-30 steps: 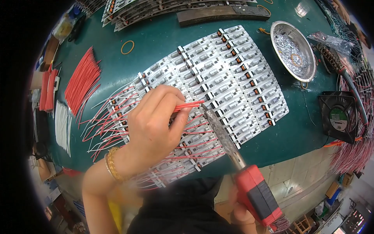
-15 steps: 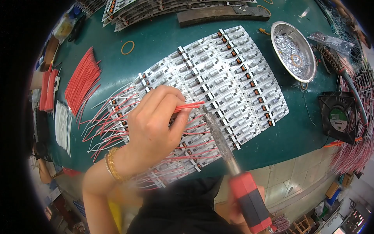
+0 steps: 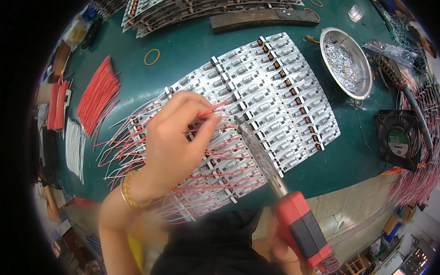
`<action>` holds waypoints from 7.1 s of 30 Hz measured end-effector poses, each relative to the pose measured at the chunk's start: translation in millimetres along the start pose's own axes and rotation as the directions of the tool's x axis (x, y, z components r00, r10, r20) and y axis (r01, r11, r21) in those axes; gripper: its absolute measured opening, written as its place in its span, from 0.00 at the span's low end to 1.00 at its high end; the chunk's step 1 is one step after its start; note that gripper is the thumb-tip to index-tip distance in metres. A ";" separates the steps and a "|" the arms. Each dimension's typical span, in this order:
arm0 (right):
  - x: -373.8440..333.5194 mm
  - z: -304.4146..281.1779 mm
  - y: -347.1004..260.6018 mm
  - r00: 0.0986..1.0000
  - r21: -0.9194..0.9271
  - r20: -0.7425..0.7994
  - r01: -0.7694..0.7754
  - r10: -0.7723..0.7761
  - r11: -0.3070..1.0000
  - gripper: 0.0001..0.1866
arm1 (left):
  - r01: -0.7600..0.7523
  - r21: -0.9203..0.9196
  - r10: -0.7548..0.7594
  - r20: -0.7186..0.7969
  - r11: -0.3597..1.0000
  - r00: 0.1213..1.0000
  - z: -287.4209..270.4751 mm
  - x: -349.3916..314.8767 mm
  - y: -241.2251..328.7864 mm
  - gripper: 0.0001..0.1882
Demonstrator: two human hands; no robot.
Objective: The person solders white and red wires onto an array of circuit boards using a soldering tool.
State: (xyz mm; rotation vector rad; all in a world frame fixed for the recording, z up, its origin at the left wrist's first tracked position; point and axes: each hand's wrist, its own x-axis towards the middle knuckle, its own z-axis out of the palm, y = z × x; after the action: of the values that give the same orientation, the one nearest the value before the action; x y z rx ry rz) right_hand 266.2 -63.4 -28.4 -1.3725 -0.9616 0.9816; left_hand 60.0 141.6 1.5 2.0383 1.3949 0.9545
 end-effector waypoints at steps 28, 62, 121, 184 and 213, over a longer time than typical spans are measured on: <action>15.6 10.7 -12.6 0.995 0.015 0.043 0.088 -0.089 0.996 0.48 | -0.105 0.111 0.103 0.025 0.988 0.994 -1.3 -1.1 4.8 0.07; 0.6 -7.0 -4.5 0.997 -0.292 0.005 -0.075 0.080 0.953 0.29 | 0.092 -0.108 -0.078 0.128 0.990 0.989 -23.0 15.2 -8.6 0.05; 33.6 12.0 -13.2 0.992 -0.300 0.061 0.120 -0.106 0.947 0.42 | -0.038 0.057 0.037 0.011 0.998 0.999 -6.7 15.1 -13.6 0.08; 50.7 36.7 -34.2 0.999 -0.085 -0.026 -0.024 0.021 0.996 0.47 | 0.045 -0.113 -0.034 0.103 0.993 0.994 -28.3 23.6 -28.5 0.06; 54.3 42.3 -38.0 0.996 -0.072 -0.068 0.057 -0.062 0.996 0.50 | 0.046 -0.102 -0.041 0.051 0.994 0.998 -26.6 25.7 -25.7 0.06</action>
State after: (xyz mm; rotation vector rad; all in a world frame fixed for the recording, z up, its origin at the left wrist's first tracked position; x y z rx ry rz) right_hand 243.1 2.6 7.6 -1.4192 -0.9864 0.8559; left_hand 30.2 175.0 6.9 1.9354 1.3311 0.9325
